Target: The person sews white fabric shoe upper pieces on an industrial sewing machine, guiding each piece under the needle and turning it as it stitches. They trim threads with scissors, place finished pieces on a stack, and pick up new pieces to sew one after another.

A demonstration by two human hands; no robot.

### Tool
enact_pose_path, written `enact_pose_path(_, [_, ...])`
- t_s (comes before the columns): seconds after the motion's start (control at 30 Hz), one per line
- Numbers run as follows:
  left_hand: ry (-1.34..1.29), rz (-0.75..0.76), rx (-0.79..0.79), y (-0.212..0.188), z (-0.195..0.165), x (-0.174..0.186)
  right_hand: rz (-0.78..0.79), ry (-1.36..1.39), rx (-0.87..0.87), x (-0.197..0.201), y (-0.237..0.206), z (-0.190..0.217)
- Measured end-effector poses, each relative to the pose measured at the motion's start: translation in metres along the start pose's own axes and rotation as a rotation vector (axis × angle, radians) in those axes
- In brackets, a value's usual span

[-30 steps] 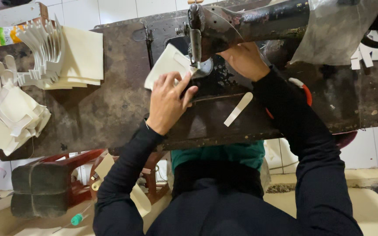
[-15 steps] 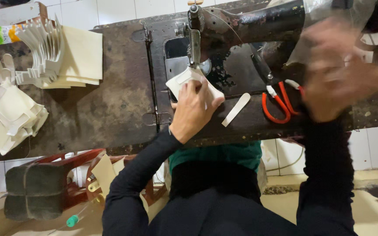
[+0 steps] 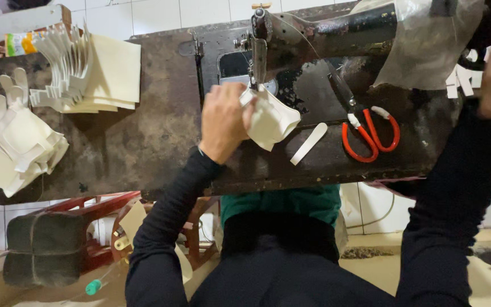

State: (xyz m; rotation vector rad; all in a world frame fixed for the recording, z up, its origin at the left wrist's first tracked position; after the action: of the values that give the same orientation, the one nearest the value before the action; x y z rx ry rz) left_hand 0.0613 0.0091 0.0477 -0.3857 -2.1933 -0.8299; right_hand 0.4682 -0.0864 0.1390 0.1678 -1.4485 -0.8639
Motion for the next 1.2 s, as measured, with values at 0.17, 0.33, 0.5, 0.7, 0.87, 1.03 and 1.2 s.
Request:
enact_pose_path(0.17, [0.024, 0.005, -0.034, 0.008, 0.022, 0.001, -0.105, 0.459, 0.511, 0.017, -0.085, 0.151])
enact_pose_path(0.33, [-0.150, -0.011, -0.032, 0.008, 0.033, -0.004, 0.329, 0.112, 0.686, -0.134, -0.061, 0.234])
enact_pose_path(0.5, [-0.210, -0.050, -0.040, 0.003, 0.034, -0.001, 0.624, 1.646, 0.193, -0.171, -0.028, 0.232])
enact_pose_path(0.7, [-0.222, -0.047, -0.008, -0.003, 0.034, 0.001, 0.657, 1.113, 0.382, -0.105, -0.073, 0.214])
enact_pose_path(0.87, [-0.230, -0.053, 0.016, -0.006, 0.032, 0.003, 0.074, 0.514, 0.368, 0.005, -0.076, 0.129])
enact_pose_path(1.03, [-0.264, -0.046, 0.041, -0.013, 0.024, 0.009, -0.492, 0.055, 0.142, 0.024, -0.027, 0.010])
enact_pose_path(1.2, [-0.263, -0.113, 0.098, -0.043, 0.019, 0.033, -0.059, 0.061, 0.030, -0.047, 0.016, -0.077])
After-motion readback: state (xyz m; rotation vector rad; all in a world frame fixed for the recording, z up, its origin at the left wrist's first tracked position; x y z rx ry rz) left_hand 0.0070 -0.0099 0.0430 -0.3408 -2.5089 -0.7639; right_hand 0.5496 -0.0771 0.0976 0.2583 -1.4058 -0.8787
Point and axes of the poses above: each hand's wrist, its own y-axis towards the middle knuckle, its own x-axis out of the back of the hand, z = x × y, the point moved 7 cm from there along y, towards the middle knuckle, and after that the axes turned 10 degrees about -y, right-handed, at the moved point
